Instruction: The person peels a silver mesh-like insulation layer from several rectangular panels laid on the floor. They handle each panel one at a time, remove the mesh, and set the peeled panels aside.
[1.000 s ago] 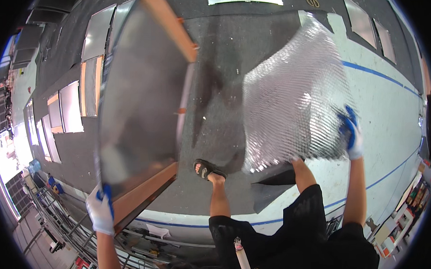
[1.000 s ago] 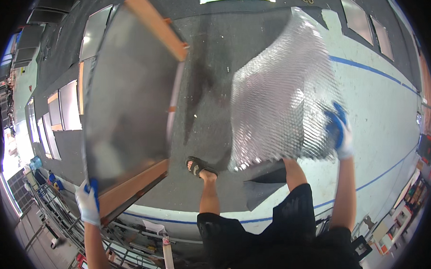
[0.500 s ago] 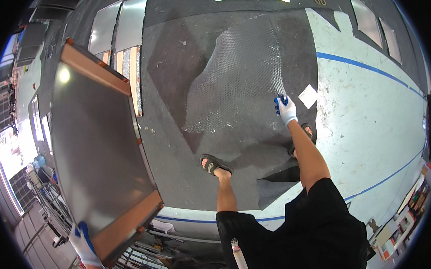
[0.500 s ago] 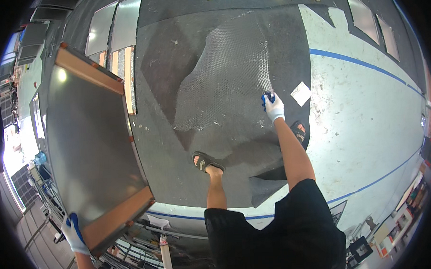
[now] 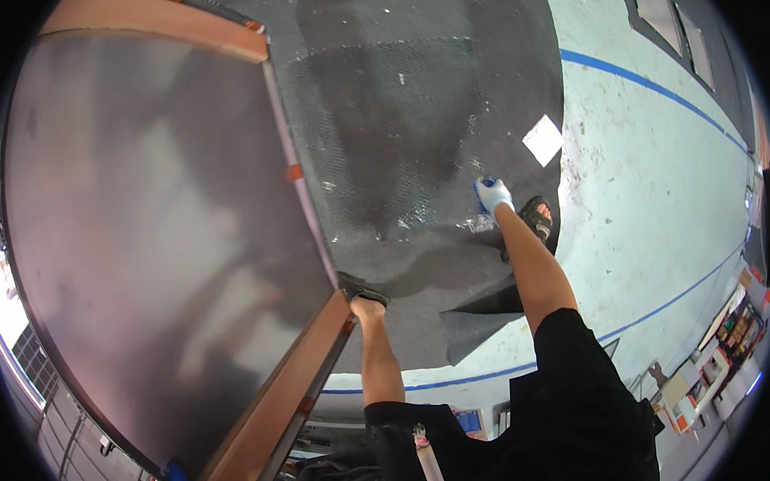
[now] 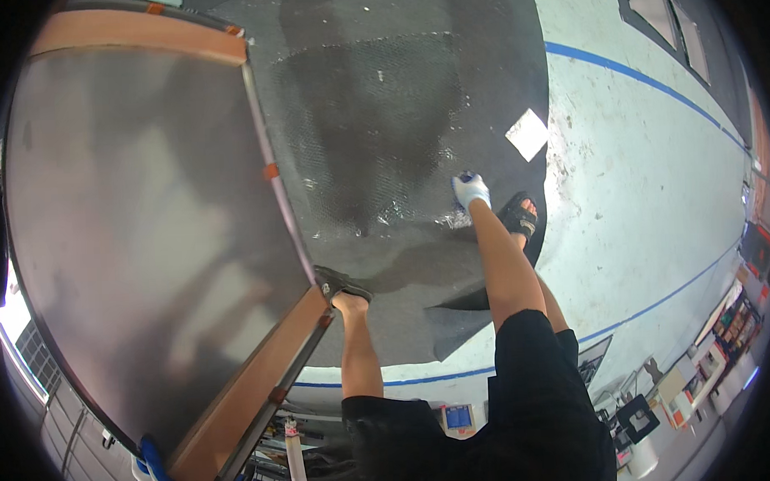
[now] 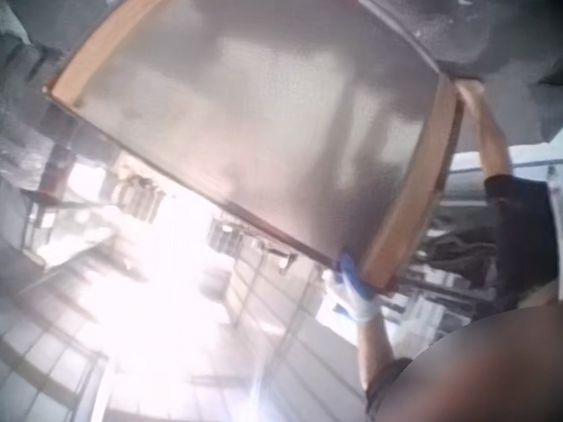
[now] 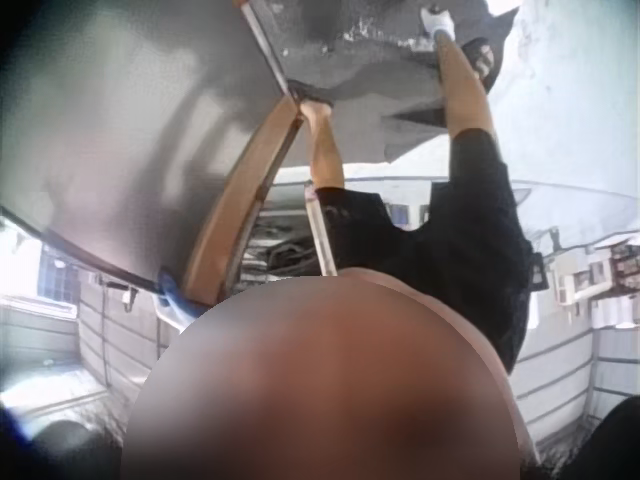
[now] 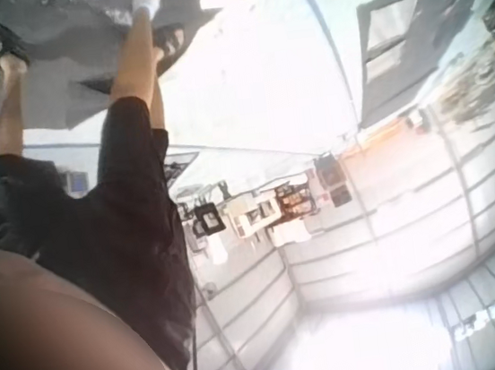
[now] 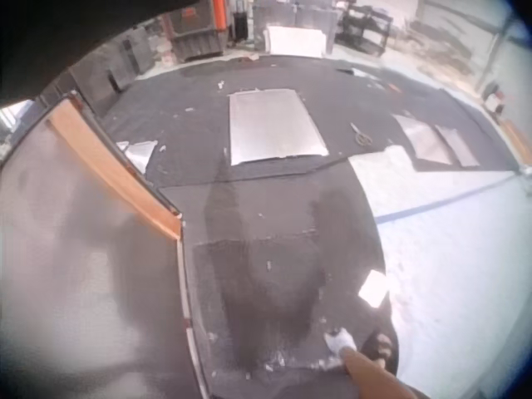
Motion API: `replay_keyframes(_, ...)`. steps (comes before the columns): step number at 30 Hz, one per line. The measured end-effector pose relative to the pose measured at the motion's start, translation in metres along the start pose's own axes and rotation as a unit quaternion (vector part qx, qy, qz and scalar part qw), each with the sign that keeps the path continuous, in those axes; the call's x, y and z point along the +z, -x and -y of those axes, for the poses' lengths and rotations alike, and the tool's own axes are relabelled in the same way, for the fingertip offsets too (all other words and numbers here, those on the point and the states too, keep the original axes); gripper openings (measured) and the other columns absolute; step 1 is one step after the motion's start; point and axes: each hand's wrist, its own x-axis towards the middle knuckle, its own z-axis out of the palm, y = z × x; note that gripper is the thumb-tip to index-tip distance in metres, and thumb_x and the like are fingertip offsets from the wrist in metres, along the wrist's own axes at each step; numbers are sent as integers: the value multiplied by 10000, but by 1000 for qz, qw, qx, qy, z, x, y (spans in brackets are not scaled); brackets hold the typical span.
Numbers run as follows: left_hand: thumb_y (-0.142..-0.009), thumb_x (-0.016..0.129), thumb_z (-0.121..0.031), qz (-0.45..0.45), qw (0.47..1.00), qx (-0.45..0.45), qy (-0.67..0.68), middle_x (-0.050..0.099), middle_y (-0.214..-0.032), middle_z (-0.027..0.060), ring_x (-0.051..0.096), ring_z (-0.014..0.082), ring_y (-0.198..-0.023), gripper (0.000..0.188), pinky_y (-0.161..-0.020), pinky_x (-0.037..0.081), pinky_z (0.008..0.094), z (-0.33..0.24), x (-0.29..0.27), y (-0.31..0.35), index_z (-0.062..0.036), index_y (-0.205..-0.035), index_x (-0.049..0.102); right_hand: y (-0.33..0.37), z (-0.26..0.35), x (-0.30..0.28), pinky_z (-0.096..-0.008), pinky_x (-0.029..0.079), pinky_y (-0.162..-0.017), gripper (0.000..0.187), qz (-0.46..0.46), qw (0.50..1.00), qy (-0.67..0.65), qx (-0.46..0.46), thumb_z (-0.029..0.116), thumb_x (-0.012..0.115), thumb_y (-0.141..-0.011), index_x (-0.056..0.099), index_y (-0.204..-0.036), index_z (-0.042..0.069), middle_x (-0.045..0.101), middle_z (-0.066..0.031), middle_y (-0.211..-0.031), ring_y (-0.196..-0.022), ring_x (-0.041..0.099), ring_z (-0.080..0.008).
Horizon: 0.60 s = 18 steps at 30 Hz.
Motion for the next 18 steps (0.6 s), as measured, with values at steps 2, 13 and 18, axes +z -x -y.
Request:
replay_keyframes(2, -996, 633, -356, 44, 997, 35, -49, 688, -999, 180, 630, 239, -872, 524, -755, 538, 406, 2, 5, 2, 142, -1156, 661, 8, 17, 1, -477, 414, -1129, 868, -51, 991, 122, -32, 576, 743, -843, 479, -1480, 48, 483, -258, -1523, -1365, 529, -379)
replay_keyframes(13, -1018, 558, -133, 196, 974, 72, 87, 625, -825, 54, 592, 167, -764, 231, -795, 489, 317, 26, 132, -36, 72, -1054, 659, 82, 32, 50, -358, 475, -963, 1005, 382, 766, -517, -16, 872, 441, -889, 494, -1500, 76, 626, -74, -1269, -1093, 586, -193)
replay_keyframes(18, -1035, 598, -191, 280, 896, -13, 344, 717, -998, 96, 665, 158, -914, 279, -813, 518, 298, 73, 272, -101, 65, -1113, 679, -6, 2, 33, -420, 455, -1046, 941, 72, 940, -332, -10, 789, 337, -977, 629, -1345, -26, 665, -278, -1292, -1238, 620, -406)
